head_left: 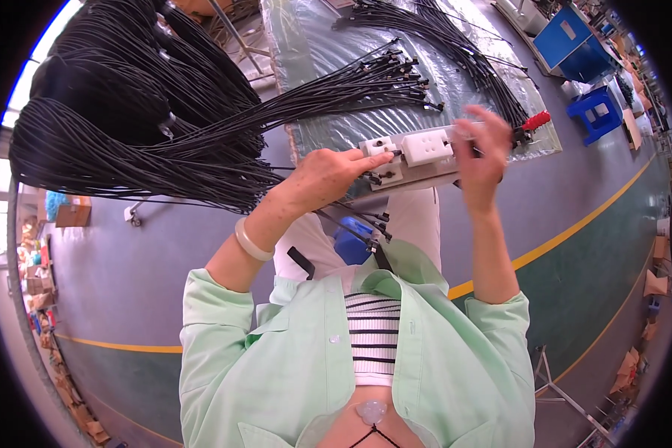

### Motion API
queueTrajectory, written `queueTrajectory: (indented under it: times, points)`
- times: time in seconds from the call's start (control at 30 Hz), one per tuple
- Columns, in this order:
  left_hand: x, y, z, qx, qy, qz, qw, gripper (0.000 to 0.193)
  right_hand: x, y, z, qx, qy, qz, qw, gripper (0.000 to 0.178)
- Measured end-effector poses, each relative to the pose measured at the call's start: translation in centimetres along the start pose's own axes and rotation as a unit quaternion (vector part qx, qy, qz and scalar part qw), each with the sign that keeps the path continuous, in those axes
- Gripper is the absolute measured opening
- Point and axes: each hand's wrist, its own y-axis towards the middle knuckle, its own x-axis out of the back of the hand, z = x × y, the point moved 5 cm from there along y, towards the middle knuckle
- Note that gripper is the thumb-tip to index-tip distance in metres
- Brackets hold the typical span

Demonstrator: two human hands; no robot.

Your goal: Assembling electrical wire harnesses by feeding wire bundles into a processing machine on a factory workbench.

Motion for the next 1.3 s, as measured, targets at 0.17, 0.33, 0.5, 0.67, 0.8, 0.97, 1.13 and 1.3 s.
queueTrajectory:
  times: [0.17, 0.33, 0.5, 0.67, 0.8, 0.97, 1.13, 1.3]
  points:
    - [0.1, 1.2, 0.1, -0.013, 0.009, 0.023, 1.000, 0.057, 5.8, 1.4, -7.1, -0.051, -0.113, -0.184, 0.975, 0.019]
    - [0.2, 1.4, -0.3, -0.016, 0.018, 0.069, 0.997, 0.058, 4.9, 1.7, -11.9, -0.241, 0.207, -0.243, 0.917, 0.019]
    - [0.3, 1.1, -0.6, 0.004, 0.027, 0.071, 0.997, 0.063, 1.3, 0.8, -9.9, -0.209, 0.110, -0.030, 0.971, 0.017]
    - [-0.3, 0.6, 0.1, 0.022, -0.021, 0.057, 0.998, 0.060, 0.3, 0.5, -7.7, -0.108, 0.041, 0.015, 0.993, 0.023]
    - [0.7, -0.1, 0.2, 0.027, -0.210, -0.020, 0.977, 0.055, 2.9, 1.5, -11.7, -0.240, 0.204, -0.113, 0.942, 0.026]
    - [1.1, -1.1, -1.1, -0.035, -0.316, -0.012, 0.948, 0.050, 4.6, 2.9, -7.0, -0.150, 0.019, -0.204, 0.967, 0.015]
    - [-0.4, -0.7, -0.8, 0.050, -0.411, 0.106, 0.904, 0.038, -0.7, -0.5, 3.9, 0.065, 0.191, 0.106, 0.974, 0.025]
    - [-0.8, -0.2, -1.2, 0.033, -0.367, 0.105, 0.924, 0.036, -3.4, -2.2, 6.0, 0.069, 0.303, 0.203, 0.929, 0.029]
